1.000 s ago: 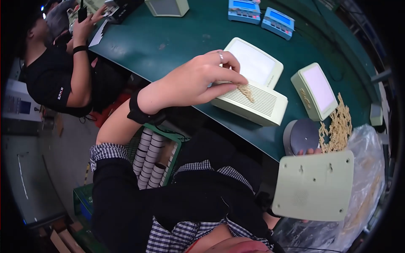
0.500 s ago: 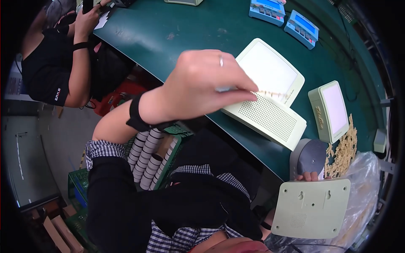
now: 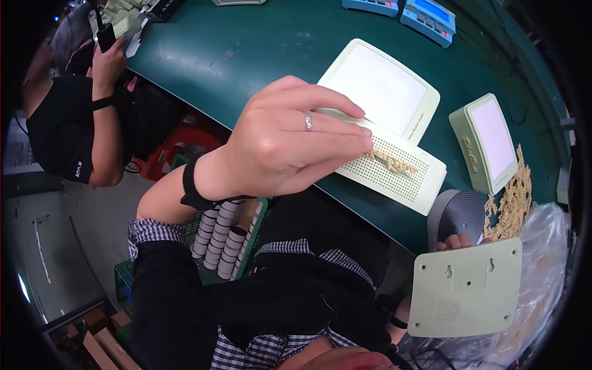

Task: The person picks up a speaker and presses a decorative label onto the front by hand. They then turn the speaker over, press buttons on the back, and set it down on the table before picking up another speaker to repeat the process.

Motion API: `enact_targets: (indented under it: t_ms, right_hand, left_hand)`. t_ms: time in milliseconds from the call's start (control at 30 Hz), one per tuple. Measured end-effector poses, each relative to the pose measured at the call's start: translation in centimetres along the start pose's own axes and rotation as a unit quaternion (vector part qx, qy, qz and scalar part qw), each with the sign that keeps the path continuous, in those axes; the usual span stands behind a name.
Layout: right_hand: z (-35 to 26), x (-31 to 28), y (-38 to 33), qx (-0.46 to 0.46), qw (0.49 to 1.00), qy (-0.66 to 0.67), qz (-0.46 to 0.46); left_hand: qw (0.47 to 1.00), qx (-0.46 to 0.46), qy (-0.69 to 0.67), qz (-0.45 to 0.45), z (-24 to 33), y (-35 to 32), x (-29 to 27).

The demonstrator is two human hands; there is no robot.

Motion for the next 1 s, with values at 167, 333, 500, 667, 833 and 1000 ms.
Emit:
enact_targets:
  t_ms: [167,333,500,667,833,1000]
  right_hand:
    - [0.1,-2.7,-1.1,0.008,0.996,0.084,0.014]
    - [-0.2,0.2,0.7,0.039,0.994,0.083,0.065]
    - [-0.8,-1.0,-0.5,0.072,0.996,0.003,0.057]
    - [0.1,3.6,1.8,0.022,0.959,0.037,0.282]
    - [-0.6,1.2,-0.8,0.019,0.966,-0.022,0.255]
    - [0.0,0.5,-0.2,0.006,0.998,0.021,-0.057]
  left_hand:
    - [0.999,-0.034,-0.029,-0.010,-0.4,0.1,-0.3]
    - [0.995,-0.091,-0.041,-0.021,0.1,0.1,-0.6]
    - [0.996,-0.087,0.010,-0.021,0.8,0.3,-0.7]
    - [0.996,0.011,0.084,-0.019,1.2,0.5,-0.5]
    - [0.987,0.082,0.134,-0.027,1.6,0.6,-0.8]
    - [0.989,0.080,0.123,-0.029,1.3,0.5,-0.6]
Point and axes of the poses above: each hand's wrist, its own y-axis towards the middle knuckle, its own x-axis out of the palm, z = x × y, the point moved 2 cm from there along y, towards the middle knuckle, and after that the axes turned 3 degrees about -x, right-handed, at the moved point
